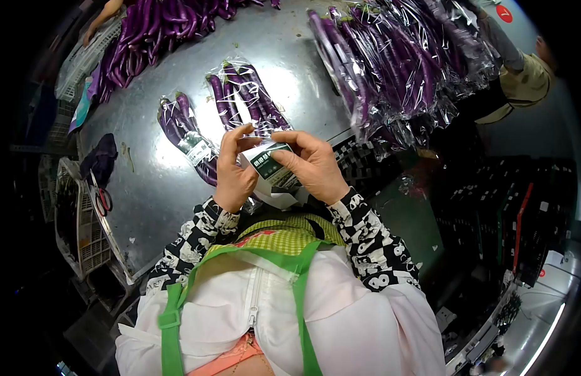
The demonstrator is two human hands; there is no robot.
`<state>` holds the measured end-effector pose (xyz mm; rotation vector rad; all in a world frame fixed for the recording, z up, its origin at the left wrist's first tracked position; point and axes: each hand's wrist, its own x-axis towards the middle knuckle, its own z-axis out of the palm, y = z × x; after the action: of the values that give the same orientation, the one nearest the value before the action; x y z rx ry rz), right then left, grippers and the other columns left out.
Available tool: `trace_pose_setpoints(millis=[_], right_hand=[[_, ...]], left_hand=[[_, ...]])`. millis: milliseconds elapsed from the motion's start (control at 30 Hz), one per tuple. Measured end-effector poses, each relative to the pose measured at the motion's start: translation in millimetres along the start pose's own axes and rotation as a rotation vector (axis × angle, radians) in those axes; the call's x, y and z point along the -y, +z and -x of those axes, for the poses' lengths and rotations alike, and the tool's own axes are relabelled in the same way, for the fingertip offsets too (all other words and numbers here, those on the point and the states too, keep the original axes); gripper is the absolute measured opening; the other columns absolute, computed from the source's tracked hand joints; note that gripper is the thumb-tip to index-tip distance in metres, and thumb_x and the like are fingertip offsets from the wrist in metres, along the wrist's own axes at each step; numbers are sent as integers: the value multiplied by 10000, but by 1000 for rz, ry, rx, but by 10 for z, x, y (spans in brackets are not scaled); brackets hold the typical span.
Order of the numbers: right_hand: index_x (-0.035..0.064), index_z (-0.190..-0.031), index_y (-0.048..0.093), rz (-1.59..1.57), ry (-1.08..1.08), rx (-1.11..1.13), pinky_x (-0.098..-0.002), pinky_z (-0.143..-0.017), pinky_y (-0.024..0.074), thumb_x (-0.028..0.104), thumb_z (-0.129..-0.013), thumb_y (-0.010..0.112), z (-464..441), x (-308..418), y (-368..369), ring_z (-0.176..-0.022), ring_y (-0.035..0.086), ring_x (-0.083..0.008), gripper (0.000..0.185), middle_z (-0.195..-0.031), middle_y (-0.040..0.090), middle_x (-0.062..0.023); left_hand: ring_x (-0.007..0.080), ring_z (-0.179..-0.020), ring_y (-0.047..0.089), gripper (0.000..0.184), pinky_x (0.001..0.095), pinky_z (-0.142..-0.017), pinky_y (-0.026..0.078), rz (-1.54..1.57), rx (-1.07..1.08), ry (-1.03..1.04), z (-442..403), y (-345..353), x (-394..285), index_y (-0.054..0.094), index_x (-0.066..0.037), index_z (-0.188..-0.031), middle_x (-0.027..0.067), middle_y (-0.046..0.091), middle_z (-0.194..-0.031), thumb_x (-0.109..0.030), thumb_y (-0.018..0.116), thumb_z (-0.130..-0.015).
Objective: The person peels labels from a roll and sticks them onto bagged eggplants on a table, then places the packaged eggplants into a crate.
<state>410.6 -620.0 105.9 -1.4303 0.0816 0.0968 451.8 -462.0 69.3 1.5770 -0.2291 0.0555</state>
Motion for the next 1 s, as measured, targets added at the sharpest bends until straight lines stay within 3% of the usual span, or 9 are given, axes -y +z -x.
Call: trace_pose_setpoints(millis=[100,267,467,567,700,767,833,900,1000], right_hand=[[-29,-1185,559,1,-19,18,-216,-750,501,58,-867,640,6,-24,-35,-846,595,-83,340,-976,632,-59],[-18,-1124,600,16,79,62,-213,-735,486,66,-859,648,-31,6,-145,-841,594,-80,282,-945,642,-48],[4,-952,647,195,23,-27,-227,-723,478,82,-850,656,-177,-122,-144,-820,583,-88,129,-897,622,-23],[-2,-908,648,514,-196,-108,-242,-707,476,100,-832,668,-416,-156,-166,-816,564,-109,129,-889,569,-35],[-2,-905,675,247,-16,-39,-255,-720,459,117,-808,673,-964,-384,-107,-815,549,-127,153,-880,563,-54],[44,-939,694,196,135,-17,-282,-800,447,160,-796,693,-1331,-658,-60,-900,556,-159,184,-954,576,-72],[112,-1004,691,1022,-25,-236,-320,-869,433,190,-780,704,-1529,-891,29,-1018,538,-229,237,-1084,544,-98],[174,-1097,659,1029,144,-295,-359,-926,417,207,-759,709,-1701,-1076,41,-1096,500,-299,344,-1173,497,-118],[122,-1300,485,636,-201,-278,-372,-957,410,160,-742,692,-1795,-1515,244,-1076,515,-311,595,-1147,492,-169]], left_hand=[[155,-803,600,177,256,-720,473,-12,232,331,-64,-40,73,641,6,-980,79,626,-878,7,661,-805],[138,-755,615,142,250,-663,482,128,158,175,37,91,178,651,4,-926,64,645,-841,53,629,-794],[69,-677,591,77,211,-604,480,333,74,-307,75,134,300,634,-5,-834,36,655,-792,-39,696,-805],[76,-627,579,137,229,-563,470,-42,368,-460,69,-65,441,632,15,-794,37,654,-730,-107,692,-814],[160,-610,633,237,317,-578,496,-253,715,-633,263,-382,486,672,20,-855,133,667,-704,-196,729,-774],[277,-657,655,209,364,-614,501,-446,814,-404,353,-513,439,658,-14,-818,168,653,-713,-194,728,-738],[359,-667,611,165,415,-612,480,-580,748,-282,439,-539,308,610,-44,-731,158,621,-702,-138,716,-647],[331,-630,598,175,397,-565,465,-484,598,-113,510,-518,138,587,-50,-692,135,599,-679,-116,732,-621],[289,-562,539,237,370,-491,412,-268,547,147,527,-469,106,534,-57,-639,93,511,-607,-106,764,-606]])
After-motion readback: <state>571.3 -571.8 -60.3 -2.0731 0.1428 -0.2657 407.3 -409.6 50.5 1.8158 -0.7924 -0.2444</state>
